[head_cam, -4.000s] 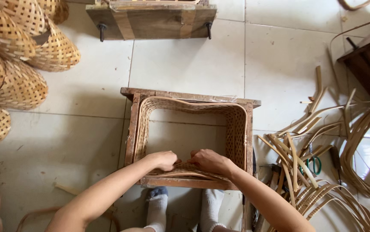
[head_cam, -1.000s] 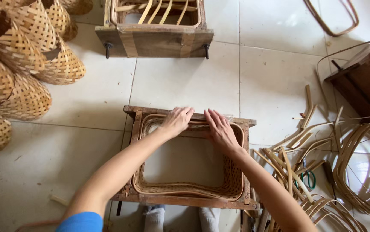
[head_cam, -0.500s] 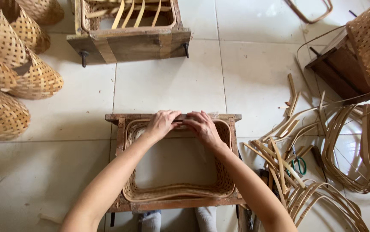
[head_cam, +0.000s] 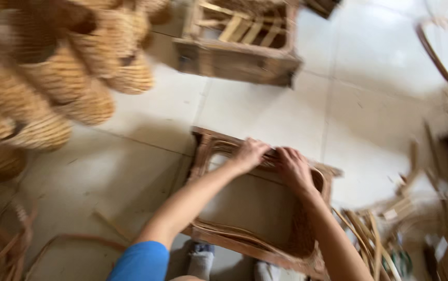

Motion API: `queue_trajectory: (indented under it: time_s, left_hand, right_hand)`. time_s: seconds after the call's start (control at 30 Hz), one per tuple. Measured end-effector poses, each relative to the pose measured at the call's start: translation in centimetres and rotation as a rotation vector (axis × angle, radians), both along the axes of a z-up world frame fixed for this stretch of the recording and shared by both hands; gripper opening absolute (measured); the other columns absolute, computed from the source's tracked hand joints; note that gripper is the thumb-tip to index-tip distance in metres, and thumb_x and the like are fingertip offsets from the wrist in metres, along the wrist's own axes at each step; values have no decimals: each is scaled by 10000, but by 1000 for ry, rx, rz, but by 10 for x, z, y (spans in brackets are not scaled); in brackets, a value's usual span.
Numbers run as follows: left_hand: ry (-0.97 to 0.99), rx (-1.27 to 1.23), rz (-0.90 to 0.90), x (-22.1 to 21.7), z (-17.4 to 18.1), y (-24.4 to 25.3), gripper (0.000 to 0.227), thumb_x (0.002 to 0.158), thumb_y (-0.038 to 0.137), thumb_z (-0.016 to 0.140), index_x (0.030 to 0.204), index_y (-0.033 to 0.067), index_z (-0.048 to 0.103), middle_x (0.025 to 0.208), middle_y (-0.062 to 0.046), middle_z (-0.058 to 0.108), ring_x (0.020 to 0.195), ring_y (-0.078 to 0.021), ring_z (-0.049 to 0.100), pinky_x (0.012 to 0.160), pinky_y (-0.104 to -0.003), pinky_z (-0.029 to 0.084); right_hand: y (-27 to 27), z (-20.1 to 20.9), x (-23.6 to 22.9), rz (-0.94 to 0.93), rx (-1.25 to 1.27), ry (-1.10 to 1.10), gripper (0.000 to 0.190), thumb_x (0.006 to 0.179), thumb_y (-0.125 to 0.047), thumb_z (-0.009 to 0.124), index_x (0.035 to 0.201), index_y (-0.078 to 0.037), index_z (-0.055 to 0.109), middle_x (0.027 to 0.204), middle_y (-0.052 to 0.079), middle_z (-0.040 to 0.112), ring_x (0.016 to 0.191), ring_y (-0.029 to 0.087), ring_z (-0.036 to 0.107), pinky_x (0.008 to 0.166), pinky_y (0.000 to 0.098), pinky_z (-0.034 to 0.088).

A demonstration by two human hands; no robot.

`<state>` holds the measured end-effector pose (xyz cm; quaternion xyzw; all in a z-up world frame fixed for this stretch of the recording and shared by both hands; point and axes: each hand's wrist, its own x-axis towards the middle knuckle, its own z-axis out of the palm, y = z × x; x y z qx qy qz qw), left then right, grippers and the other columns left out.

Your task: The person weaves a rectangular basket by inserting and securing bamboo strips into a wooden mold. They use a hammer to tap the strips into place and adjust the frame as needed.

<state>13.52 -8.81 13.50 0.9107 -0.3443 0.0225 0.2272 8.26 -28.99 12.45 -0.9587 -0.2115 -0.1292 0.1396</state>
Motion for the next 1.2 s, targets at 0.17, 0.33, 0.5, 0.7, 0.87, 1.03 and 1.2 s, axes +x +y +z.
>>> queue_trajectory:
  time_s: [0.17,0.33,0.5,0.7,0.87,1.03,1.2]
  left_hand:
    - [-43,-209,122,-93,26,49,782,800,167,798,1488,124,430,1545,-190,434,1466,-358,337,1232,-595,136]
    - [-110,-269,402,-192,56,173,443,896,117,724,1334,145,662,1464,-90,604,1457,-315,447,1238,-451,346]
    - [-228,-194,755,-246,36,276,350,926,98,694,1275,113,673,1448,-74,606,1438,-301,448,1247,-460,313]
    - [-69,42,1149,-326,6,400,509,851,121,719,1346,93,605,1437,-84,569,1410,-290,431,1198,-441,325]
    - [-21,43,1213,-342,6,447,498,901,181,659,1372,41,573,1428,-165,552,1352,-356,476,1078,-487,425]
    - [-140,-105,828,-281,44,350,438,945,187,658,1375,110,635,1477,-124,589,1418,-332,505,1196,-465,387]
    - [-124,-222,427,-229,82,193,339,972,214,669,1308,176,688,1440,-30,632,1449,-317,527,1228,-440,411]
  right_hand:
    - [-1,-16,0,-82,-298,122,710,936,-316,681,1563,-105,421,1310,140,618,1128,274,595,965,419,519]
    - [-4,-32,12,-117,-248,108,575,965,-412,598,1469,-153,499,1236,117,661,1100,291,647,967,475,540]
    - [-17,-54,25,-140,-227,292,498,1037,-502,524,1430,-199,563,1261,80,706,1028,237,703,914,435,607]
    - [-27,-37,-7,-10,-144,16,792,829,-460,692,1510,-109,490,1495,204,532,1292,361,547,1030,589,438]
    - [-65,6,-112,-179,167,28,600,914,-313,657,1476,-135,545,1539,181,505,1381,351,504,1125,534,409]
    - [-139,-14,-261,-727,455,-17,340,989,-189,653,1318,-104,648,1471,153,574,1343,358,557,1122,439,466]
    - [-215,-57,-390,-1138,272,8,376,894,-190,700,1263,-119,688,1420,164,589,1259,389,557,1069,488,429]
